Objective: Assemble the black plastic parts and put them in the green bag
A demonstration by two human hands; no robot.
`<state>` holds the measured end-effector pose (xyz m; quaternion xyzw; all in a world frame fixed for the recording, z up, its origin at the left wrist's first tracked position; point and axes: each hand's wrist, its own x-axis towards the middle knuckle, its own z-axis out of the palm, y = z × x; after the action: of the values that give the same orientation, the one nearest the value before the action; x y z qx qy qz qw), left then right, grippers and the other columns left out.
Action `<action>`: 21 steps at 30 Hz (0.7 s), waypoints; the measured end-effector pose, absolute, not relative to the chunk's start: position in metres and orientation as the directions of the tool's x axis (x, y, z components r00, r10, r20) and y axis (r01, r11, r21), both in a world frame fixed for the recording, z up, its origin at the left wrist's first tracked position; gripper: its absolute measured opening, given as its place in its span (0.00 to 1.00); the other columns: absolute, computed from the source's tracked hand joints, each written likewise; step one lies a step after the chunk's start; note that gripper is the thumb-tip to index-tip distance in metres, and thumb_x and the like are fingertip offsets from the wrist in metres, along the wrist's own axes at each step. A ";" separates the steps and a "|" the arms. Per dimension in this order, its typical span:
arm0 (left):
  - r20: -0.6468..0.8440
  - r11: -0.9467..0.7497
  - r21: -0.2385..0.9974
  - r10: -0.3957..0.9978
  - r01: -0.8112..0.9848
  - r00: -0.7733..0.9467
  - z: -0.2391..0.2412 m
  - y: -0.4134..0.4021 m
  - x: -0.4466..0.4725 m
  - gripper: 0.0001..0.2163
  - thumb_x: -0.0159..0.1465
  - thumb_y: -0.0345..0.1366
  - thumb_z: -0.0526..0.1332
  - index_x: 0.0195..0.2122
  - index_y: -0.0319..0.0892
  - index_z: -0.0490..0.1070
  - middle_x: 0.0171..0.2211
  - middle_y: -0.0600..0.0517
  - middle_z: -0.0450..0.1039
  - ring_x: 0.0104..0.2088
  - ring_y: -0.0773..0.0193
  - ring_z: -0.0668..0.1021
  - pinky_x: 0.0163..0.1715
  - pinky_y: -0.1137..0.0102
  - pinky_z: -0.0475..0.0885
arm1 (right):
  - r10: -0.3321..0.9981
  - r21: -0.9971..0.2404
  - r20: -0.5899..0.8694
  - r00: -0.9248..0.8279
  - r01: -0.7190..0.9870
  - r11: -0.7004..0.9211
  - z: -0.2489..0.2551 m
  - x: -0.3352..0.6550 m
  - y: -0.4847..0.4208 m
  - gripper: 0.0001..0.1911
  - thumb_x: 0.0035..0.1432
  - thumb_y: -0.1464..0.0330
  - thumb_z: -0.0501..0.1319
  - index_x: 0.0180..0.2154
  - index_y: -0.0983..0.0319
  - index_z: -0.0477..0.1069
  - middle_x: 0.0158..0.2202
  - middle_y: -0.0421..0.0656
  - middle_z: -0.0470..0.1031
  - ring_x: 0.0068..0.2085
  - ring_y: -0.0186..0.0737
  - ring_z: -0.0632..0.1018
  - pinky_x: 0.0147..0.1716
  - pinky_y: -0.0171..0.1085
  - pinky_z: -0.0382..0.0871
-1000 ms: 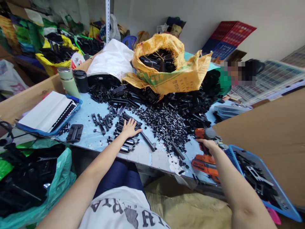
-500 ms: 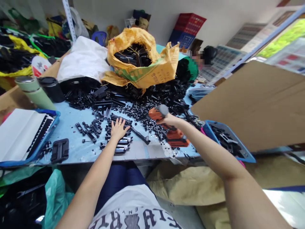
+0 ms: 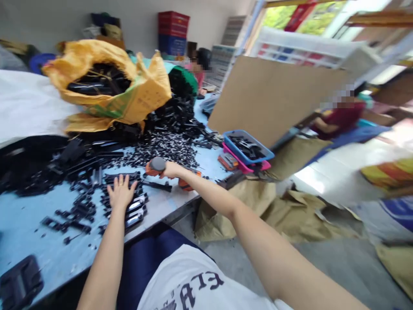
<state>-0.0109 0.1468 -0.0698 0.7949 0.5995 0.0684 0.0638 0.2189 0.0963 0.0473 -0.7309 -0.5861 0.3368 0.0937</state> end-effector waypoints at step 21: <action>0.046 -0.275 0.178 0.961 0.945 0.271 -0.071 0.147 0.003 0.32 0.62 0.53 0.35 0.64 0.44 0.48 0.65 0.47 0.45 0.64 0.49 0.52 0.56 0.43 0.49 | 0.960 -0.534 -0.281 0.022 0.827 -0.175 0.032 0.242 0.099 0.15 0.39 0.57 0.62 0.23 0.62 0.70 0.17 0.39 0.72 0.19 0.37 0.74 0.15 0.31 0.63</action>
<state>0.0033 0.1474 -0.0713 0.7952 0.5993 0.0722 0.0574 0.2424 0.0990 0.0316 -0.7060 -0.6326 0.2984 0.1111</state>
